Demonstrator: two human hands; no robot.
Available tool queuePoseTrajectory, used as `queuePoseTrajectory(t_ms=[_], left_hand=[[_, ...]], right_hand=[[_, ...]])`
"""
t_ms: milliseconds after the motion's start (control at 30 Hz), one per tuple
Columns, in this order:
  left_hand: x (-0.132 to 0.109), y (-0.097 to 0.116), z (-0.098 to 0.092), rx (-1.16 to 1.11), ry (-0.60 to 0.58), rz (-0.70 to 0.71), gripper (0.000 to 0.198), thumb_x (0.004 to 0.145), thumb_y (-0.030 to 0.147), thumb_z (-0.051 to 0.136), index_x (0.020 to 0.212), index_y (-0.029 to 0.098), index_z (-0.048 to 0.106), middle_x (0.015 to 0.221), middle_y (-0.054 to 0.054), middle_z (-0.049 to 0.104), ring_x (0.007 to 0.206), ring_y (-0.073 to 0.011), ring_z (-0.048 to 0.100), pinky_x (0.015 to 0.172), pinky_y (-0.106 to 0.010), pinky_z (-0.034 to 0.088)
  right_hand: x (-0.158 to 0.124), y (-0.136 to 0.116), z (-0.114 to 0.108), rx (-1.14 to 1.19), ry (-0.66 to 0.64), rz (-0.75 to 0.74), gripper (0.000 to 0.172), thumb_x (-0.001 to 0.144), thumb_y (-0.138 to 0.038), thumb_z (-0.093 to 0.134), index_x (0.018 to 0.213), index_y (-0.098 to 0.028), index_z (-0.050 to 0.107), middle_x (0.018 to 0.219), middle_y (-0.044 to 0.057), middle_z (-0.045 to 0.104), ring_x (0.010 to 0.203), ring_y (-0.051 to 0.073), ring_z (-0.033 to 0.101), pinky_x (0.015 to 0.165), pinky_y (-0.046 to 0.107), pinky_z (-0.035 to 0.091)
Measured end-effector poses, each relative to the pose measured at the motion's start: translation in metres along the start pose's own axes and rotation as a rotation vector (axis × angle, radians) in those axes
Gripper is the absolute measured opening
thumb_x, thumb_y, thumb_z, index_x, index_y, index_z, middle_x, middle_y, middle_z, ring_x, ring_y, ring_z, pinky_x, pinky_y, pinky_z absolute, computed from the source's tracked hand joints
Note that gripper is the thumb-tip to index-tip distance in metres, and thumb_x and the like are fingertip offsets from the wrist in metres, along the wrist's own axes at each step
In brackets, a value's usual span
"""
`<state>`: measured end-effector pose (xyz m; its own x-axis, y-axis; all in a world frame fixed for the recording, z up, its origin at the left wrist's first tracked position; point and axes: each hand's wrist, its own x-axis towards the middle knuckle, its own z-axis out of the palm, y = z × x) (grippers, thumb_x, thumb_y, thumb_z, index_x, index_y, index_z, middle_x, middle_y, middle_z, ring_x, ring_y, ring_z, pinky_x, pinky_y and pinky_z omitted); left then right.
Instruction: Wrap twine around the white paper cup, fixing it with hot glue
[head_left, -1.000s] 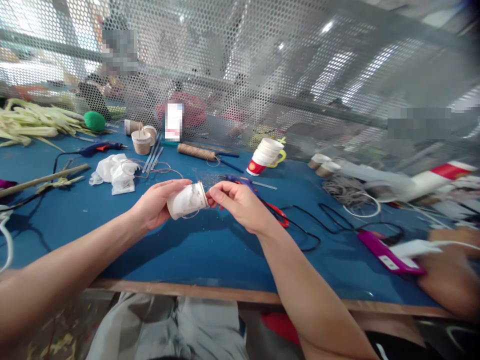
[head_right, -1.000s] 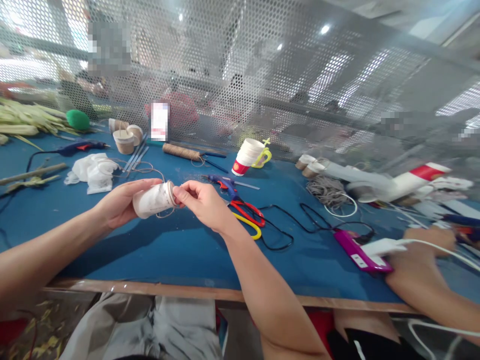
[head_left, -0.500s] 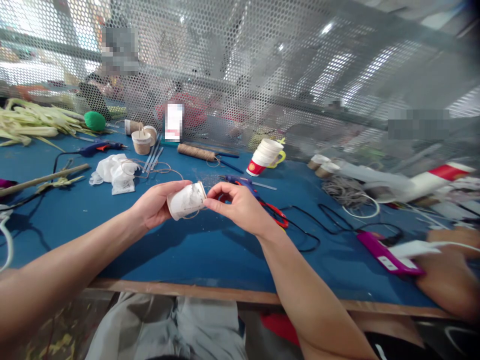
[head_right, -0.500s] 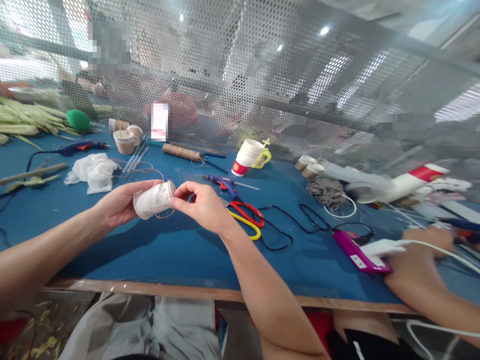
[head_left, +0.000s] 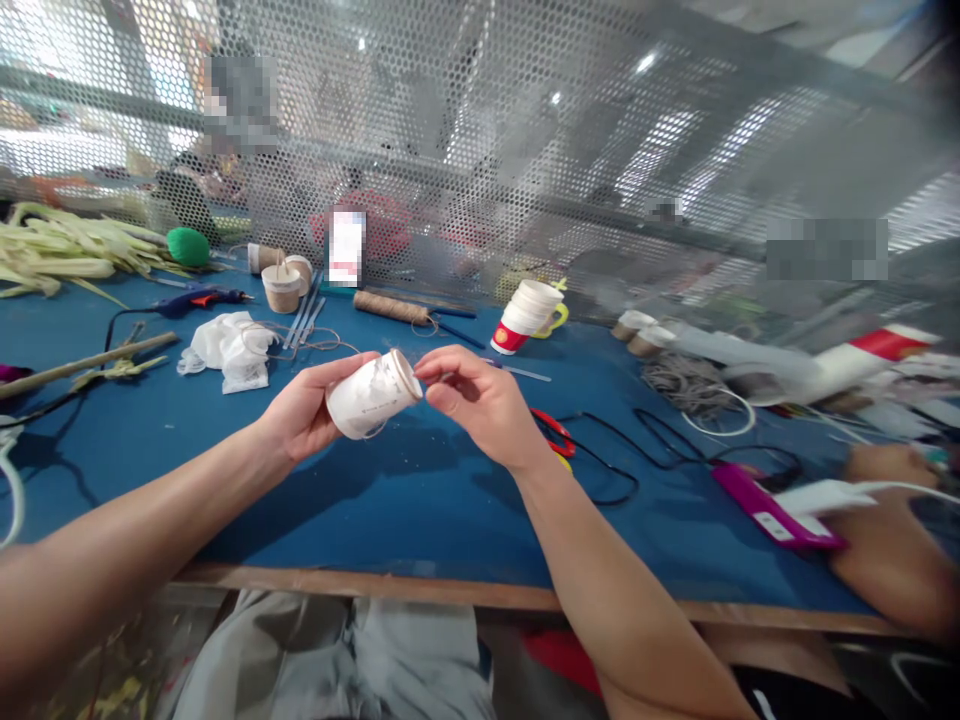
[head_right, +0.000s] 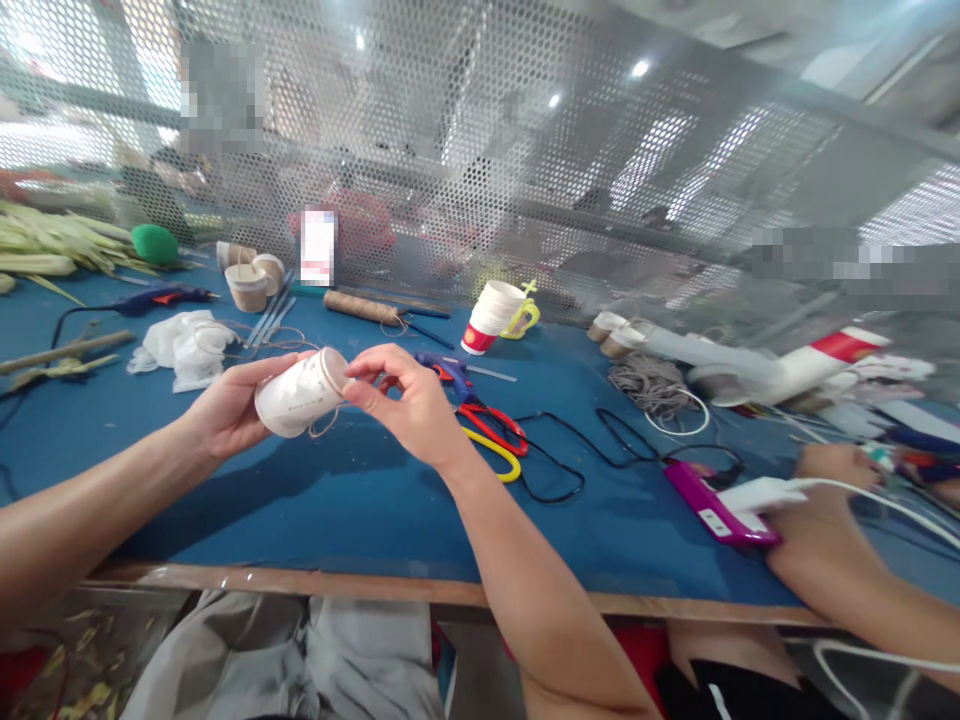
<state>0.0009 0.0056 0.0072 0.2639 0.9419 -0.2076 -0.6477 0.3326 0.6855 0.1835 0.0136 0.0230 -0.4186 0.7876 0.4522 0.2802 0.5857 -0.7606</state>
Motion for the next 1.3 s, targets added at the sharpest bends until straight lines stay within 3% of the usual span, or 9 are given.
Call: queuePoseTrajectory(t_ms=[133,267,367,533,767,1067,1167,1233,1300], left_hand=[[0.0,-0.003,-0.004,0.108,0.001,0.127,0.015,0.075,0.015,0.057,0.089,0.012,0.063,0.072,-0.004,0.065,0.055,-0.0124,0.06,0.048,-0.022,0.05],[-0.004,-0.009,-0.007,0.364,-0.097,0.302,0.03,0.071,0.023,0.065,0.101,0.017,0.06,0.079,-0.003,0.066,0.058,-0.0114,0.059,0.052,-0.021,0.048],[-0.009,-0.014,-0.008,0.666,-0.187,0.461,0.034,0.072,0.023,0.066,0.105,0.017,0.061,0.092,-0.004,0.066,0.071,-0.0118,0.06,0.064,-0.019,0.047],[-0.016,-0.017,-0.007,1.033,-0.266,0.619,0.036,0.077,0.023,0.059,0.113,0.019,0.058,0.093,-0.004,0.067,0.071,-0.013,0.058,0.064,-0.019,0.044],[-0.015,-0.017,-0.008,1.127,-0.322,0.666,0.035,0.08,0.022,0.054,0.115,0.02,0.059,0.108,-0.006,0.065,0.089,-0.0172,0.059,0.076,-0.022,0.043],[-0.013,-0.018,-0.01,1.332,-0.289,0.663,0.033,0.083,0.027,0.047,0.113,0.015,0.056,0.092,-0.003,0.066,0.066,-0.0112,0.055,0.062,-0.021,0.042],[-0.014,-0.016,-0.009,1.38,-0.253,0.681,0.032,0.083,0.027,0.047,0.112,0.017,0.057,0.082,0.0,0.066,0.056,-0.0084,0.05,0.054,-0.018,0.039],[-0.015,-0.015,-0.008,1.39,-0.235,0.696,0.032,0.083,0.027,0.047,0.112,0.017,0.057,0.078,0.001,0.065,0.052,-0.0076,0.048,0.051,-0.018,0.038],[-0.015,-0.016,-0.009,1.389,-0.23,0.707,0.033,0.083,0.027,0.047,0.112,0.017,0.057,0.078,0.0,0.066,0.052,-0.0079,0.049,0.051,-0.018,0.039]], right_hand=[[0.0,0.002,0.0,-0.012,-0.059,0.035,0.032,0.077,-0.051,0.054,0.076,-0.02,0.06,0.084,0.004,0.059,0.077,0.015,0.054,0.067,0.028,0.043],[0.002,0.01,-0.002,0.102,0.034,0.21,0.043,0.082,-0.057,0.042,0.078,-0.018,0.06,0.073,0.003,0.059,0.066,0.013,0.053,0.058,0.026,0.041],[0.003,0.012,-0.002,0.095,0.097,0.203,0.042,0.082,-0.057,0.042,0.08,-0.019,0.061,0.082,0.004,0.062,0.076,0.014,0.056,0.064,0.027,0.043],[0.001,0.005,-0.002,0.02,0.024,0.161,0.052,0.083,-0.06,0.034,0.078,-0.019,0.066,0.088,0.006,0.064,0.089,0.018,0.057,0.078,0.031,0.042],[-0.001,-0.001,0.001,0.076,-0.052,0.103,0.053,0.086,-0.057,0.029,0.082,-0.023,0.07,0.101,0.005,0.063,0.101,0.017,0.056,0.092,0.034,0.038],[0.002,0.004,0.001,0.059,-0.049,0.093,0.056,0.086,-0.058,0.028,0.085,-0.018,0.068,0.098,0.007,0.066,0.098,0.017,0.058,0.087,0.032,0.043],[0.011,0.014,-0.017,-0.133,0.068,0.176,0.055,0.089,-0.053,0.025,0.096,-0.015,0.064,0.099,0.009,0.066,0.092,0.017,0.06,0.077,0.029,0.047],[0.02,0.026,-0.036,-0.476,0.147,0.332,0.05,0.093,-0.044,0.023,0.105,-0.013,0.06,0.099,0.011,0.066,0.089,0.017,0.061,0.074,0.027,0.047],[0.028,0.043,-0.055,-0.808,0.115,0.539,0.037,0.092,-0.033,0.032,0.105,-0.012,0.06,0.102,0.012,0.065,0.096,0.02,0.06,0.079,0.028,0.044]])
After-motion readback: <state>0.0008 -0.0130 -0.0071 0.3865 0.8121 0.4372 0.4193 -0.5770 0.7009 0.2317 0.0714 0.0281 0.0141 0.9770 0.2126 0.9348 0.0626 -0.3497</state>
